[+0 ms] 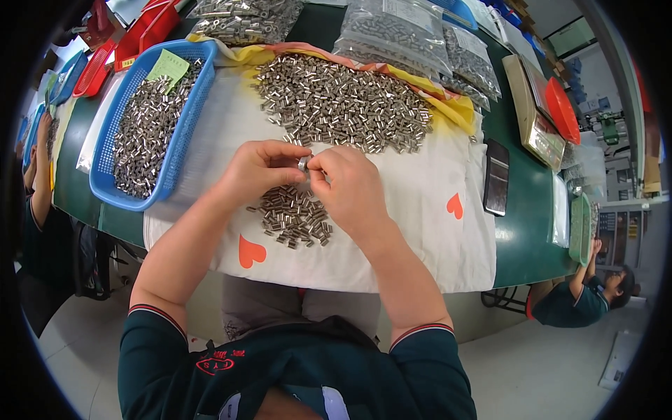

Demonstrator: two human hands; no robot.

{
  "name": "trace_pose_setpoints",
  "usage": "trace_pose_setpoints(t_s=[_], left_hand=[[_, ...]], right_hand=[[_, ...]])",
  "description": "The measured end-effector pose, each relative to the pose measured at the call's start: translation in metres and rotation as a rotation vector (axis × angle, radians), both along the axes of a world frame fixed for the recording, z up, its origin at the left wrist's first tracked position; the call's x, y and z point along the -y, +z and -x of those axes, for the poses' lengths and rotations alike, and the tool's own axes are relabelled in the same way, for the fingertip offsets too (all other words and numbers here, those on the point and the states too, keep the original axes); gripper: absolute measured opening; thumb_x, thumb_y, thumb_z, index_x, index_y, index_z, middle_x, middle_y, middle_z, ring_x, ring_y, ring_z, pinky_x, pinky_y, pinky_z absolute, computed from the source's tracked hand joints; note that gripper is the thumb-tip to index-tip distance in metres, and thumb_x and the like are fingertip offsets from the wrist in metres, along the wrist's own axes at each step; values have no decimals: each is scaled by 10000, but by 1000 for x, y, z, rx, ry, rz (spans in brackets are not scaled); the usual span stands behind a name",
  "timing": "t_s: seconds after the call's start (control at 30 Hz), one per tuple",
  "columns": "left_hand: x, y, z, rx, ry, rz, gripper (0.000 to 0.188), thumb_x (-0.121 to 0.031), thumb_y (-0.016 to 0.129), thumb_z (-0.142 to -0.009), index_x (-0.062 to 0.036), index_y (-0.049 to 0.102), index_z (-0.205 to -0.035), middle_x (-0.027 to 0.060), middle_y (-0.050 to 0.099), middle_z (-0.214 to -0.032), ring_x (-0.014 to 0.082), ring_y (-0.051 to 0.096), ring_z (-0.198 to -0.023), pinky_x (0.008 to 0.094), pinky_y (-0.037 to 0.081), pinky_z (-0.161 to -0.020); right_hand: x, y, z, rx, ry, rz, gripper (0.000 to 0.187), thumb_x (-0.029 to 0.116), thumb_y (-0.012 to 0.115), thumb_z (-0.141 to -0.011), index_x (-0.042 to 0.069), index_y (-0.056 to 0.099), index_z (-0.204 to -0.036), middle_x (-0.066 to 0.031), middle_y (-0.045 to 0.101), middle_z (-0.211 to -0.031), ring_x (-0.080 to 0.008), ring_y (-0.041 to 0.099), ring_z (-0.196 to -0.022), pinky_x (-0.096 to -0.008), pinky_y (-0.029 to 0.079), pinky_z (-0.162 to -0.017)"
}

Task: Assembling small metal hardware components by hand at a workstation.

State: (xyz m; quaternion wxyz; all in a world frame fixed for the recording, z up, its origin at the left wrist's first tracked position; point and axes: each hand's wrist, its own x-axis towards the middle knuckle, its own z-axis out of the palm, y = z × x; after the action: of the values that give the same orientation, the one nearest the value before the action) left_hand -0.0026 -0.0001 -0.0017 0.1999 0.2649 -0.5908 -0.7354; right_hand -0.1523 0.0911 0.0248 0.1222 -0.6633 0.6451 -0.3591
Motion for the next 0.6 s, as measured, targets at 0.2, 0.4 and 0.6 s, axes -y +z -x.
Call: trace_pose_setpoints(t_s=[0.2,0.4,0.6], left_hand=[[0,1,-1,-4,14,-17,312,-26,671,-727,19,588,-1025,37,615,-836,68,569,-746,195,473,-666],[-4,-1,-1,1,-98,45,318,-48,700,-704,-6,603,-1003,24,614,-825,63,555,-738,200,463,-674],[-5,12,0,93,-224,195,312,-41,705,-698,-9,603,-991,4,604,-816,45,538,-733,203,456,-680]], right_hand=[[-1,3,4,141,10,3,92,13,616,-702,16,597,-792,-47,593,-710,-136,555,-636,-240,433,-586],[4,6,25,387,-16,-315,128,47,640,-706,4,607,-822,-14,598,-718,-84,525,-644,-220,416,-582],[15,-18,43,-85,-176,-140,131,77,622,-705,31,605,-827,-56,579,-733,-165,550,-645,-269,433,-611]])
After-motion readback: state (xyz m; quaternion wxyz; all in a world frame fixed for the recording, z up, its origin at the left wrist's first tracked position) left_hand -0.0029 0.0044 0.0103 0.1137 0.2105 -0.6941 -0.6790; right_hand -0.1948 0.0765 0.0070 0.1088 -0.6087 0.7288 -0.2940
